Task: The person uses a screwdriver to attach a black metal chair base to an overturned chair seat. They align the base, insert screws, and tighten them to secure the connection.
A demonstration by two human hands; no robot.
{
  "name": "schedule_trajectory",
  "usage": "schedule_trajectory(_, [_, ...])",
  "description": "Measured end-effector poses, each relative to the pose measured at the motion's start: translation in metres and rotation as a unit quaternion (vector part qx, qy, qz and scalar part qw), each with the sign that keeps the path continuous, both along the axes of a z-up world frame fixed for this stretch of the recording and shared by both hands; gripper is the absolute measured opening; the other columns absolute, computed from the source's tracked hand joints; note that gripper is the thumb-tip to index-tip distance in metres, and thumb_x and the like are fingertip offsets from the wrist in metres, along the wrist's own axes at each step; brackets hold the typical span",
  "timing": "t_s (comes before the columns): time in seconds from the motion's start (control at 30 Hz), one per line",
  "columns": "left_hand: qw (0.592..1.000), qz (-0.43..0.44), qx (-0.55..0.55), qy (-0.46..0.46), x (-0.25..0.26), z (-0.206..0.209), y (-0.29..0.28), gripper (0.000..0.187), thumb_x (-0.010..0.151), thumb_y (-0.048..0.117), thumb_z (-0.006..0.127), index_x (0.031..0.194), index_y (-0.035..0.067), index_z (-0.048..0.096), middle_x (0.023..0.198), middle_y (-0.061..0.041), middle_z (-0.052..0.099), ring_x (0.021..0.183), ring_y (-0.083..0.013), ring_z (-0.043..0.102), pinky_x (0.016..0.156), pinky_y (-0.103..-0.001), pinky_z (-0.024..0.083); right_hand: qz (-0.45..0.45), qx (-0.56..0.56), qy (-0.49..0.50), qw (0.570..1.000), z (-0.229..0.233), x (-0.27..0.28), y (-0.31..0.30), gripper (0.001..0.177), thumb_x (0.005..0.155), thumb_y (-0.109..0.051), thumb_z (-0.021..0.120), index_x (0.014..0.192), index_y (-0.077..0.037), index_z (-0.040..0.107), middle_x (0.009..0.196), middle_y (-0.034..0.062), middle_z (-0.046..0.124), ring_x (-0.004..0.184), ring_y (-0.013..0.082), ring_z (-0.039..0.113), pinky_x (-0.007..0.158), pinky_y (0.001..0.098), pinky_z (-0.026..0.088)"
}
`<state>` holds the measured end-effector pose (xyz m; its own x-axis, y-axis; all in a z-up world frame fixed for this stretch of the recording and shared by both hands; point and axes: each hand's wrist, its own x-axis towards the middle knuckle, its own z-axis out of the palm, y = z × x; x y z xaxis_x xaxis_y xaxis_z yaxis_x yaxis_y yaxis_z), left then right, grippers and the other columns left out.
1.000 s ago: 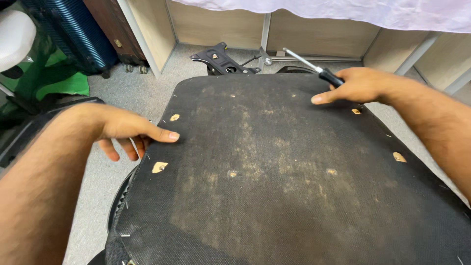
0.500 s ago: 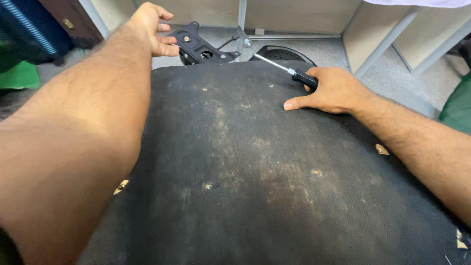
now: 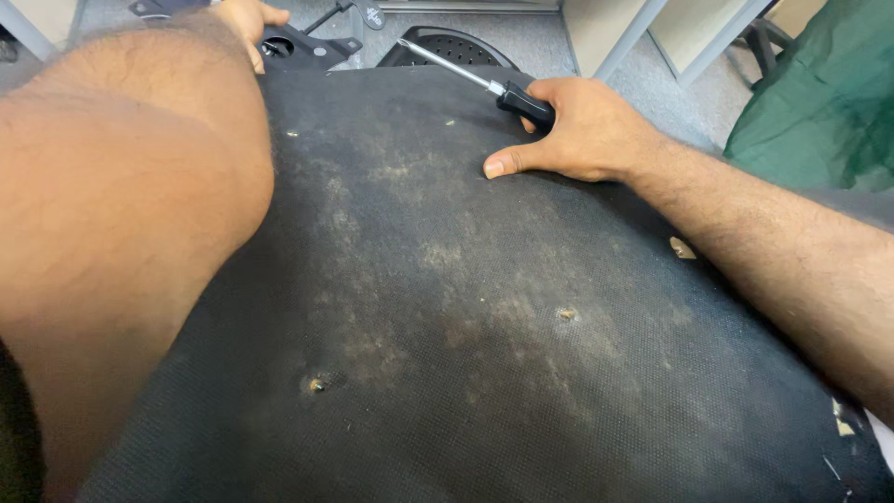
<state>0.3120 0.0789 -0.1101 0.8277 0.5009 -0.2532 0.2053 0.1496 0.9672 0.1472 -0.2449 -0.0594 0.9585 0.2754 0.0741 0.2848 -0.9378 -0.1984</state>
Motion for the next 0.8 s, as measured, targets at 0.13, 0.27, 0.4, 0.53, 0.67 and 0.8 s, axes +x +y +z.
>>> schedule_trajectory(0.13, [1.000,0.021,0.017,-0.003,-0.002,-0.002,0.024,0.054,0.087,0.032,0.075,0.126,0.002,0.053,0.119,-0.023,0.054,0.103,-0.0370,0.052,0.089,-0.056,0.047,-0.008,-0.012,0.013,1.000,0.001,0.002,0.008,0.080,0.058,-0.077,0.085,0.087,-0.005,0.067,0.076,0.0131,0.067,0.078,0.0288,0.069,0.071,0.0456,0.054])
schedule_trajectory(0.27, [0.999,0.030,0.027,-0.009,-0.003,-0.003,0.038,0.052,0.087,0.033,0.076,0.123,0.002,0.055,0.115,-0.021,0.055,0.099,-0.0345,0.052,0.086,-0.053,0.047,0.009,-0.012,0.005,1.000,-0.002,0.002,0.011,0.078,0.061,-0.078,0.083,0.087,-0.006,0.068,0.076,0.0118,0.067,0.079,0.0277,0.069,0.070,0.0454,0.055])
schedule_trajectory(0.4, [0.999,0.022,0.043,-0.013,0.004,-0.009,0.047,0.050,0.086,0.034,0.077,0.120,0.003,0.056,0.111,-0.019,0.056,0.095,-0.0320,0.053,0.082,-0.050,0.047,0.019,-0.019,-0.014,1.000,-0.009,0.005,0.012,0.080,0.062,-0.079,0.082,0.093,-0.006,0.071,0.080,0.0121,0.070,0.082,0.0293,0.070,0.073,0.0463,0.056])
schedule_trajectory(0.53, [0.998,0.005,0.066,-0.019,0.013,-0.001,0.052,0.048,0.086,0.035,0.078,0.116,0.004,0.058,0.107,-0.017,0.058,0.091,-0.0296,0.054,0.079,-0.048,0.047,0.007,-0.019,-0.022,1.000,-0.007,0.001,0.012,0.082,0.062,-0.079,0.082,0.095,-0.004,0.072,0.082,0.0144,0.071,0.083,0.0310,0.072,0.075,0.0465,0.056])
schedule_trajectory(0.67, [0.995,-0.019,0.089,-0.026,0.016,0.003,0.042,0.046,0.085,0.036,0.078,0.113,0.005,0.060,0.103,-0.015,0.059,0.087,-0.0271,0.055,0.076,-0.045,0.047,0.007,-0.016,-0.038,0.999,-0.004,-0.005,0.013,0.081,0.063,-0.077,0.082,0.096,-0.004,0.073,0.084,0.0149,0.073,0.083,0.0319,0.072,0.075,0.0473,0.056])
schedule_trajectory(0.8, [0.991,-0.057,0.118,-0.026,0.017,0.012,0.037,0.044,0.084,0.037,0.079,0.110,0.005,0.061,0.099,-0.014,0.060,0.083,-0.0246,0.055,0.072,-0.043,0.047,0.032,-0.015,-0.067,0.997,-0.003,-0.009,0.018,0.074,0.068,-0.074,0.082,0.103,-0.009,0.075,0.084,0.0144,0.074,0.082,0.0332,0.072,0.074,0.0491,0.056])
